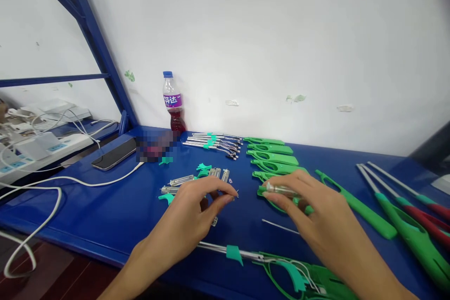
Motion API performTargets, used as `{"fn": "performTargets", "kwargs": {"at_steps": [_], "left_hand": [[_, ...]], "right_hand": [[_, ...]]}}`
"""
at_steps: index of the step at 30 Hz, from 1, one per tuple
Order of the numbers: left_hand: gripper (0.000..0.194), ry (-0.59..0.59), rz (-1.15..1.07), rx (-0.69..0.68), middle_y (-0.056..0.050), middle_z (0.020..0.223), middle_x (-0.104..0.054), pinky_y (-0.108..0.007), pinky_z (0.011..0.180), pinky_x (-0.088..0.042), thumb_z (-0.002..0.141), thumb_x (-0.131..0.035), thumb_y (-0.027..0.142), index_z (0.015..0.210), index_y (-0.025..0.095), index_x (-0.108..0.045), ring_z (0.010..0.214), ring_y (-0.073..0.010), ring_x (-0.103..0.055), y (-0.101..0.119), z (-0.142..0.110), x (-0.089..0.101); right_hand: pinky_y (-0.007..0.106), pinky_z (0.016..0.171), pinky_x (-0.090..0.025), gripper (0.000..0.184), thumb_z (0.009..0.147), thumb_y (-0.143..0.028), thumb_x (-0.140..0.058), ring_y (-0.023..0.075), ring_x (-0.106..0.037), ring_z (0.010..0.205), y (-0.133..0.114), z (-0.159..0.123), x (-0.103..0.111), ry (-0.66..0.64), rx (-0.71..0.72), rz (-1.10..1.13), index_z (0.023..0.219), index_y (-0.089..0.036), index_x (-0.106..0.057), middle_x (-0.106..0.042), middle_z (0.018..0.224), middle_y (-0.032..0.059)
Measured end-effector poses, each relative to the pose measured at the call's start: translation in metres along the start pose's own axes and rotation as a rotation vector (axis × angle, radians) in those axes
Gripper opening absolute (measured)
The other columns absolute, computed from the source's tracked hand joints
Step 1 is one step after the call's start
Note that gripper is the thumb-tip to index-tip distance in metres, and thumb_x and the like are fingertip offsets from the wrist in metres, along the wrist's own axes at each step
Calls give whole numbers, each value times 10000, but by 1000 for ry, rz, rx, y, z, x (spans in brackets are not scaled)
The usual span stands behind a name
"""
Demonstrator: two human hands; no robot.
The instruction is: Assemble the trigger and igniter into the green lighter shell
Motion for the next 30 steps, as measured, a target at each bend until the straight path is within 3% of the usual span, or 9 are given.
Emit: {"fn": "performTargets", "kwargs": {"at_steps": [4, 11, 17, 22, 30], "left_hand": [[196, 10, -149, 57, 7, 971, -769, -241, 626, -505, 1026, -609, 327, 1031, 277, -799, 748, -145, -661, 6, 0, 1], [186, 7, -303, 109, -7, 815, -733, -245, 572, -448, 962, -712, 388, 980, 246, -832, 663, -140, -566, 13, 0, -7], [155, 90, -357, 112, 10, 755, -694, -234, 554, -399, 943, -738, 370, 908, 240, -816, 649, -126, -536, 18, -5, -15], [147, 103, -415, 95, 39, 644, -597, -221, 529, -392, 951, -747, 377, 903, 252, -808, 586, -110, -492, 19, -8, -16], [168, 112, -428, 125, 43, 624, -584, -216, 496, -386, 947, -743, 394, 946, 233, -792, 531, -107, -522, 19, -7, -17]], "right_hand": [[282, 680, -565, 148, 1074, -289, -596, 169, -754, 775, -3, -1, -2, -97, 112, 15, 1121, -326, -731, -751, 1021, -1], [264, 680, -555, 206, 1082, -210, -567, 148, -732, 772, -18, 1, -3, -149, 245, 102, 1194, -289, -721, -754, 980, 0], [264, 690, -544, 176, 1087, -236, -576, 156, -725, 766, -22, 0, -4, -132, 271, 105, 1173, -275, -724, -763, 967, 15], [268, 682, -531, 157, 1074, -216, -606, 149, -730, 761, -22, -1, -5, -131, 277, 105, 1176, -286, -703, -761, 958, -13], [255, 687, -543, 162, 1086, -222, -588, 134, -739, 780, -23, -1, -2, -96, 301, 108, 1193, -286, -691, -778, 986, -24]]}}
Point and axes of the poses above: each hand's wrist, its own z-axis towards the middle knuckle, its own x-axis out of the back of the hand, y = z × x, the point moved 1 cm from there along z, towards the middle knuckle
